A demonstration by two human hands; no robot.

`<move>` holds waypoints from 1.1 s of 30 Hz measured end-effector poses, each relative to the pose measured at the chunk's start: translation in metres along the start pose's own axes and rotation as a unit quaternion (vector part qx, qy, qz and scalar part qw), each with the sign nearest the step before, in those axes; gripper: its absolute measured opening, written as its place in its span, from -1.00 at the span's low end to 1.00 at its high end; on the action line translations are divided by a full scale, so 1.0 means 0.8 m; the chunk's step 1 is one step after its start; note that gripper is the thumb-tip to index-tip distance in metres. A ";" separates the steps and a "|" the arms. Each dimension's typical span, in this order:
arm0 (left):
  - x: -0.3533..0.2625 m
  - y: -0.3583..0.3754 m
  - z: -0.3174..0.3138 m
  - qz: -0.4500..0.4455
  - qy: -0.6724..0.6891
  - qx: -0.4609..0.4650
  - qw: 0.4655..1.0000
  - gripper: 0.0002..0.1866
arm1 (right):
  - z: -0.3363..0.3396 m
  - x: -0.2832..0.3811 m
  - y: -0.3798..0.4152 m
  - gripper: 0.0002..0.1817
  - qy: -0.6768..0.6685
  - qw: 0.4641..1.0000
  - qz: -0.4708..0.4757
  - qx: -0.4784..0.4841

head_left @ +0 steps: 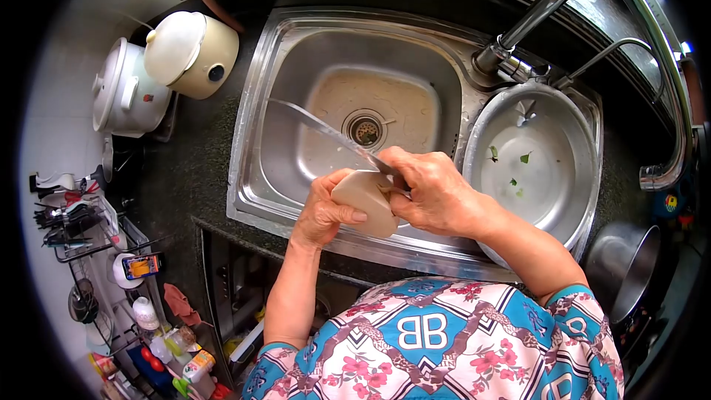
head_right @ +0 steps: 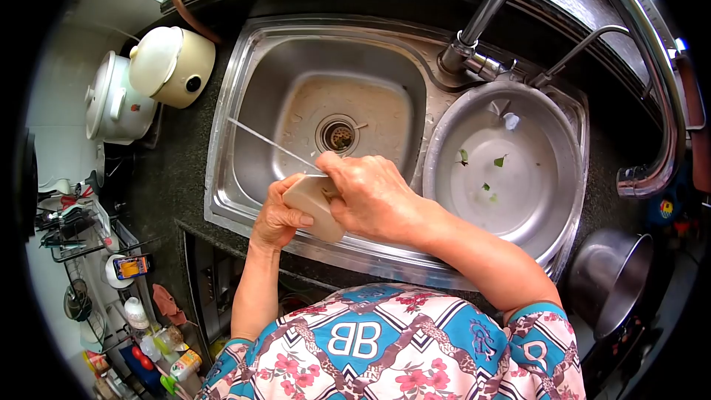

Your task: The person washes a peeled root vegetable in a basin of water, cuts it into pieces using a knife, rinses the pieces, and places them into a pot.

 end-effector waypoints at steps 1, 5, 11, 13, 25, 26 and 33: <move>0.001 0.000 0.000 0.007 -0.016 0.002 1.000 -0.39 | -0.001 0.001 -0.002 -0.70 0.010 1.000 -0.001 0.005; 0.005 0.006 0.001 0.026 0.061 0.029 0.997 -0.38 | -0.007 -0.028 -0.013 -0.73 0.033 0.998 0.003 -0.053; 0.016 0.010 0.012 0.012 0.080 -0.018 0.997 -0.39 | 0.007 -0.042 -0.005 -0.71 0.016 0.992 -0.104 -0.064; 0.024 0.009 0.010 0.018 0.143 -0.065 0.987 -0.42 | 0.006 -0.040 0.003 -0.77 0.028 0.993 -0.006 -0.114; 0.063 0.007 0.022 -0.016 0.346 -0.039 0.937 -0.54 | -0.007 -0.008 0.044 -0.61 0.287 0.923 0.242 -0.079; 0.063 0.008 0.020 -0.015 0.345 -0.039 0.938 -0.54 | -0.007 -0.004 0.043 -0.63 0.285 0.924 0.242 -0.076; 0.028 0.015 0.004 -0.011 0.254 -0.082 0.964 -0.35 | -0.012 -0.067 0.028 -0.86 0.228 0.966 -0.114 0.044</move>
Point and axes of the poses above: each hand's wrist, its own y-axis away from the middle knuckle, its own z-axis out of the back of the hand, x = y × z, the point moved 2 cm from there along -y, towards the middle knuckle, and after that the axes turned 1 degree about -z, right-handed, at the moved point
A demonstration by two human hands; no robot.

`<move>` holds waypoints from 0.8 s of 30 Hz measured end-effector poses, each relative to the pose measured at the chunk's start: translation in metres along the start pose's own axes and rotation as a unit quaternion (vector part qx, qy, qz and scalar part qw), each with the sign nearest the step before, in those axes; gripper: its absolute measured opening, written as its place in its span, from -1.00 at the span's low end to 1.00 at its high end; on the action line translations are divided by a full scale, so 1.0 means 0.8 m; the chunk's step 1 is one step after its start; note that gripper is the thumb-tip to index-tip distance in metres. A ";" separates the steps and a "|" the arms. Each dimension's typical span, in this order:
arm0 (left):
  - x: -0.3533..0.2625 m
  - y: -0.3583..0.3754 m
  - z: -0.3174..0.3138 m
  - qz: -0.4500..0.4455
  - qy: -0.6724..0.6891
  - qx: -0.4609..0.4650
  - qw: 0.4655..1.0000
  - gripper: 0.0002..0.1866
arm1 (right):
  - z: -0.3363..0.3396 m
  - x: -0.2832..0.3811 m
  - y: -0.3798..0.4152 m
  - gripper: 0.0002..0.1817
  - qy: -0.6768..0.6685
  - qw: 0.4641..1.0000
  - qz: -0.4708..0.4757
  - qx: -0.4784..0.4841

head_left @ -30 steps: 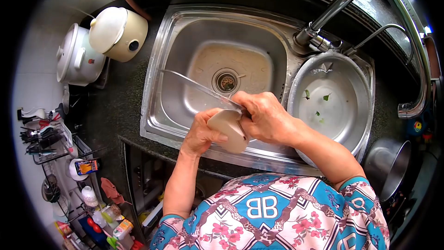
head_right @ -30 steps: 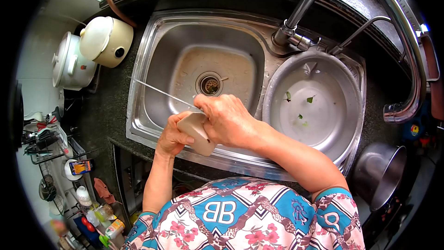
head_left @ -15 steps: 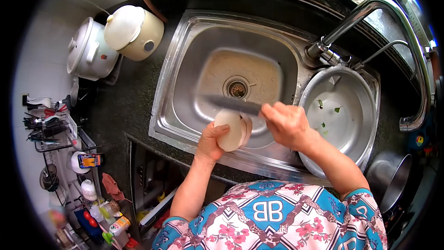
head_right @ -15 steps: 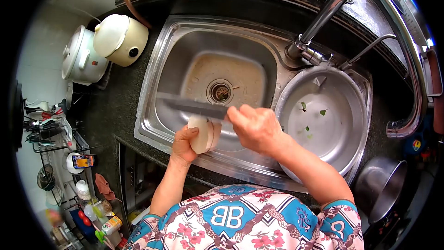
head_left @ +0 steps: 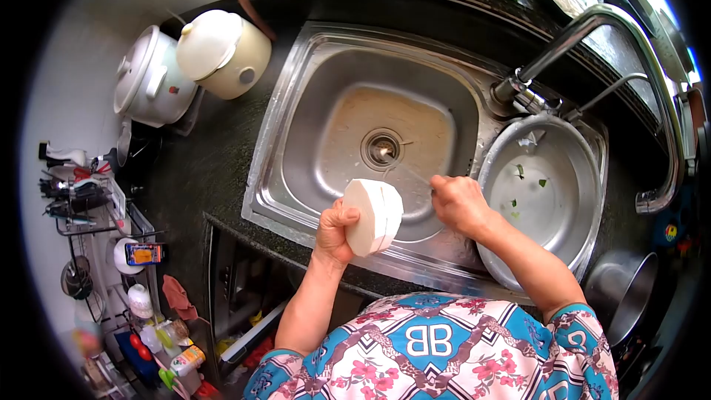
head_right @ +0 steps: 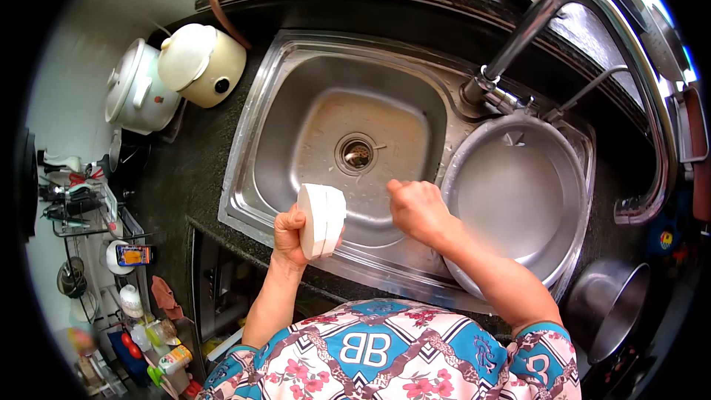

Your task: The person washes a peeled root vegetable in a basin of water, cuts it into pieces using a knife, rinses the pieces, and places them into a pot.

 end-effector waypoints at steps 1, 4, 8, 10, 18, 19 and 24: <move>-0.003 -0.003 0.004 -0.009 0.001 -0.003 1.000 -0.35 | -0.001 -0.004 -0.004 -0.88 -0.056 0.996 -0.061 0.021; -0.005 -0.007 0.019 -0.004 0.039 0.069 0.997 -0.39 | 0.013 0.007 -0.012 -0.87 -0.221 0.969 -0.070 -0.089; 0.002 -0.010 0.020 0.012 0.095 0.008 0.995 -0.46 | 0.042 0.039 -0.007 -0.81 -0.331 0.906 0.052 -0.258; 0.003 -0.013 0.013 0.008 0.105 -0.022 0.994 -0.48 | 0.039 0.024 -0.023 -0.82 -0.271 0.953 -0.017 -0.136; 0.005 -0.013 0.011 0.003 0.118 -0.086 0.989 -0.55 | 0.035 0.020 -0.014 -0.81 -0.393 0.908 -0.142 -0.036; 0.006 -0.012 0.013 0.006 0.131 -0.063 0.989 -0.52 | 0.040 0.023 -0.010 -0.81 -0.402 0.903 -0.151 -0.016; 0.006 -0.008 0.012 0.005 0.159 -0.018 0.987 -0.42 | 0.050 0.051 0.017 -0.79 -0.557 0.822 -0.115 0.027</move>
Point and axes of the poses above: each hand's wrist, its own y-axis away from the middle knuckle, its own z-axis out of the back of the hand, x = y × z, the point moved 2 cm from there along -y, towards the middle knuckle, and after that the axes turned 1 degree about -z, right-handed, at the moved point
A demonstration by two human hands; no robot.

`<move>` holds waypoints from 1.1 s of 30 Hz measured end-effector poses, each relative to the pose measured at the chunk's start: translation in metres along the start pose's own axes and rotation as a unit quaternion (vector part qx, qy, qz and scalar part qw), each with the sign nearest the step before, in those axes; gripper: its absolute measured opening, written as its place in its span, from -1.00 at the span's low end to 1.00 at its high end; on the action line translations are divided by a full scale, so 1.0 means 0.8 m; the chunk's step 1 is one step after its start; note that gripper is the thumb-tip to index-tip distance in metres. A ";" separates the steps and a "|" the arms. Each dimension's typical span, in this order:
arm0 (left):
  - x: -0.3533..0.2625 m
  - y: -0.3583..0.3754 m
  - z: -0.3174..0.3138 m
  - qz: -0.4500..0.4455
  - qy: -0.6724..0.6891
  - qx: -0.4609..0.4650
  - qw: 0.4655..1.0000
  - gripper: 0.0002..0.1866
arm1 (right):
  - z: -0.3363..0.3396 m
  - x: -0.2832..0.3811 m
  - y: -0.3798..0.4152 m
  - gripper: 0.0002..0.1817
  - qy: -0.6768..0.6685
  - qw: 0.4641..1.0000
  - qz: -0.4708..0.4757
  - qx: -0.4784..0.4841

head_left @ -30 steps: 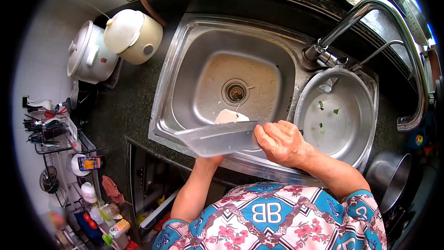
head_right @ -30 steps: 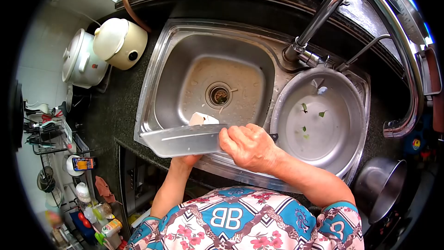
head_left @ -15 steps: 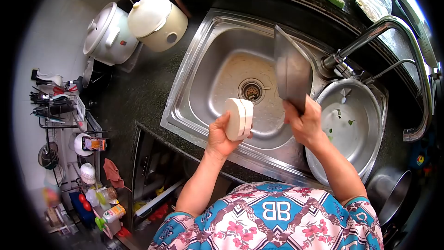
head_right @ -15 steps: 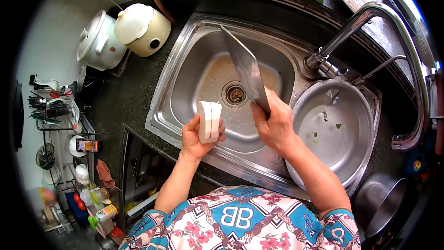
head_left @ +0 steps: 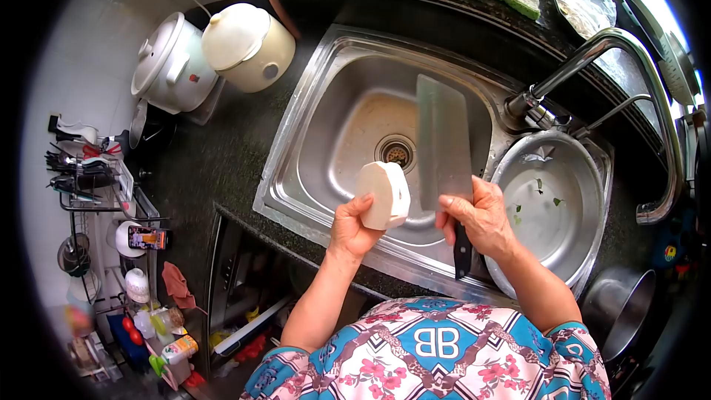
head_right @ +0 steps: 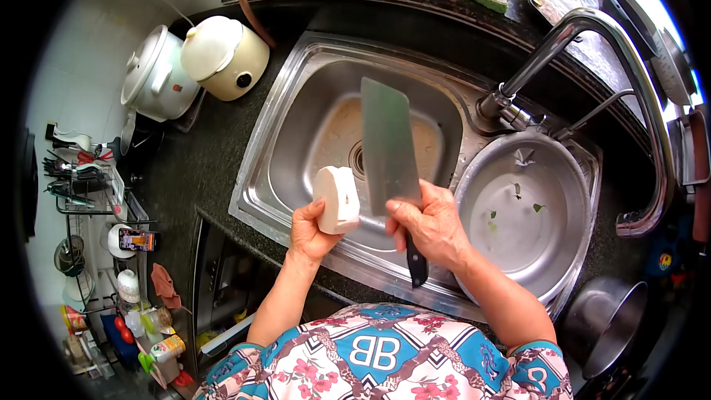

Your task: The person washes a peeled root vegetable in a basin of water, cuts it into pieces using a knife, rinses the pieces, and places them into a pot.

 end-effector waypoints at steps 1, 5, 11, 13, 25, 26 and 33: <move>0.001 0.000 -0.003 -0.004 0.011 0.015 1.000 -0.40 | -0.001 0.007 0.003 -0.79 -0.001 1.000 0.001 -0.003; 0.007 -0.001 -0.005 -0.004 0.014 0.039 0.999 -0.38 | -0.007 0.021 0.011 -0.78 -0.084 0.995 -0.032 0.035; 0.008 0.001 -0.013 0.000 0.031 0.040 0.999 -0.35 | -0.006 0.027 0.008 -0.78 -0.046 0.998 -0.033 0.039; 0.009 0.000 -0.012 -0.002 0.023 0.042 0.999 -0.34 | -0.007 0.025 0.006 -0.78 -0.044 0.997 -0.034 0.046; 0.008 0.009 -0.043 -0.022 -0.153 0.060 0.986 -0.28 | -0.007 0.008 -0.006 -0.78 -0.163 0.980 -0.093 0.067; 0.009 0.007 -0.041 -0.028 -0.148 0.055 0.987 -0.28 | -0.011 0.005 -0.006 -0.76 -0.180 0.978 -0.086 0.055; 0.012 0.005 -0.041 -0.022 -0.197 0.062 0.978 -0.30 | 0.008 0.010 -0.007 -0.83 -0.106 0.986 -0.111 0.063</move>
Point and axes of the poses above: each hand's wrist, its own y-axis away from the middle knuckle, its own z-axis out of the back of the hand, x = y × z, the point moved 2 cm from there along -y, towards the middle knuckle, and after that the axes turned 1 degree about -z, right-handed, at the moved point
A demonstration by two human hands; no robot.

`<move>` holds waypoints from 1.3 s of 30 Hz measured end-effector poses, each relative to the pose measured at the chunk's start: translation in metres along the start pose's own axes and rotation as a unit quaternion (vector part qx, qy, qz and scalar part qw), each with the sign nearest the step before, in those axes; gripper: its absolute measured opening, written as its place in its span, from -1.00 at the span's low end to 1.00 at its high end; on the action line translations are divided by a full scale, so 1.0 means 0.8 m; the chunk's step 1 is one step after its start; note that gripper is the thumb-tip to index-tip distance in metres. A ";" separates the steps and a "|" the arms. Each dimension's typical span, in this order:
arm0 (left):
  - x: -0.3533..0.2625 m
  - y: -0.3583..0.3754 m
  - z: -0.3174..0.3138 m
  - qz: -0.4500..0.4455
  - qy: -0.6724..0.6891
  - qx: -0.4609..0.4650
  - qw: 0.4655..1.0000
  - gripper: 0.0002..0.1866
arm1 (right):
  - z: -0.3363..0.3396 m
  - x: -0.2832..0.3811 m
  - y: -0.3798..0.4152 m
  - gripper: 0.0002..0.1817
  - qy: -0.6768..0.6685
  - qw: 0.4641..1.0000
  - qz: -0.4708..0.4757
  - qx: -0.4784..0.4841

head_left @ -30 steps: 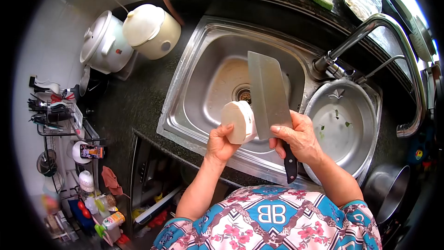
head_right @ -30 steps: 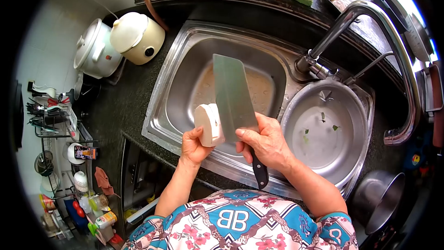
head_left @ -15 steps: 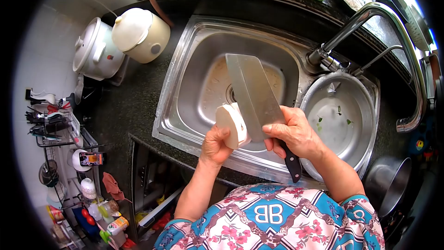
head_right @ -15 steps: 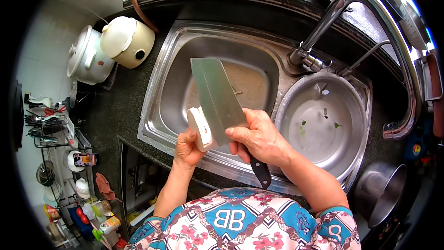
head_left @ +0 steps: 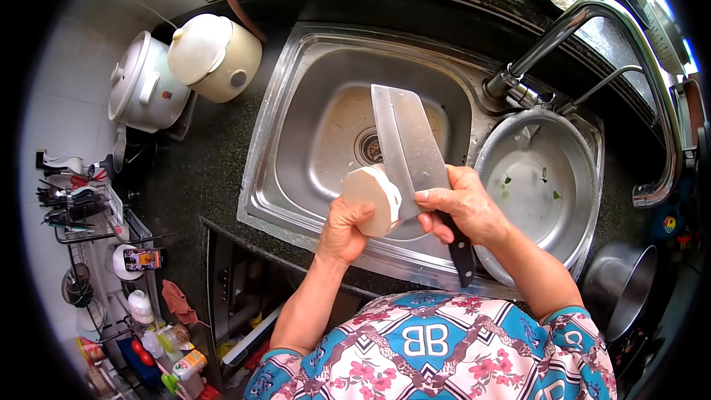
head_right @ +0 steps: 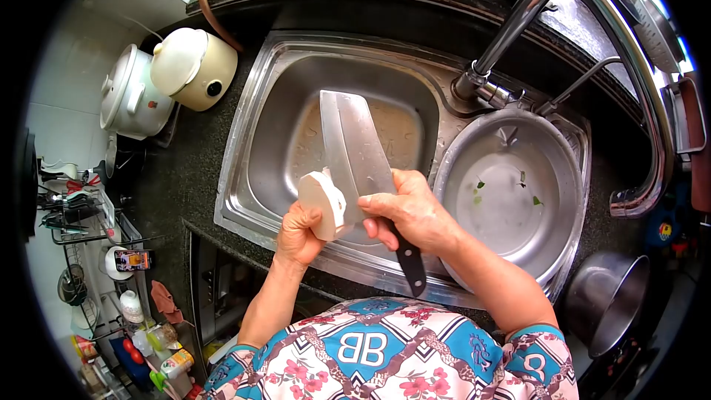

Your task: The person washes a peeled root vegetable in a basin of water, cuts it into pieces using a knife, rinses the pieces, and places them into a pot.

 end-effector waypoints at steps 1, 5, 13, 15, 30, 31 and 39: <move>0.002 -0.001 0.000 -0.011 0.001 -0.007 1.000 -0.32 | 0.002 0.005 0.002 -0.83 0.026 1.000 0.002 -0.008; 0.005 -0.006 0.017 -0.050 0.052 -0.042 0.997 -0.39 | 0.001 0.019 0.012 -0.86 0.123 0.985 0.090 -0.086; -0.008 -0.003 0.021 -0.078 0.025 -0.032 0.996 -0.42 | -0.024 0.016 0.024 -0.83 0.355 0.843 0.393 -0.095; -0.009 -0.001 0.013 -0.080 0.012 -0.042 0.996 -0.42 | -0.028 0.010 0.023 -0.63 0.376 0.830 0.403 -0.081; -0.021 0.002 -0.003 -0.127 -0.065 -0.075 0.987 -0.26 | -0.031 0.005 0.020 -0.57 0.396 0.842 0.363 -0.050; -0.021 0.002 -0.005 -0.130 -0.068 -0.075 0.986 -0.26 | -0.030 0.005 0.020 -0.57 0.396 0.842 0.363 -0.050; -0.024 0.003 -0.015 -0.139 -0.161 -0.058 0.975 -0.27 | -0.023 -0.009 0.010 -0.59 0.379 0.855 0.348 -0.067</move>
Point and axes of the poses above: each hand's wrist, its own y-axis away from the middle knuckle, its own z-axis out of the back of the hand, x = y × z, the point moved 2 cm from there along -y, towards the middle knuckle, and after that the axes turned 1 degree about -z, right-handed, at the moved point
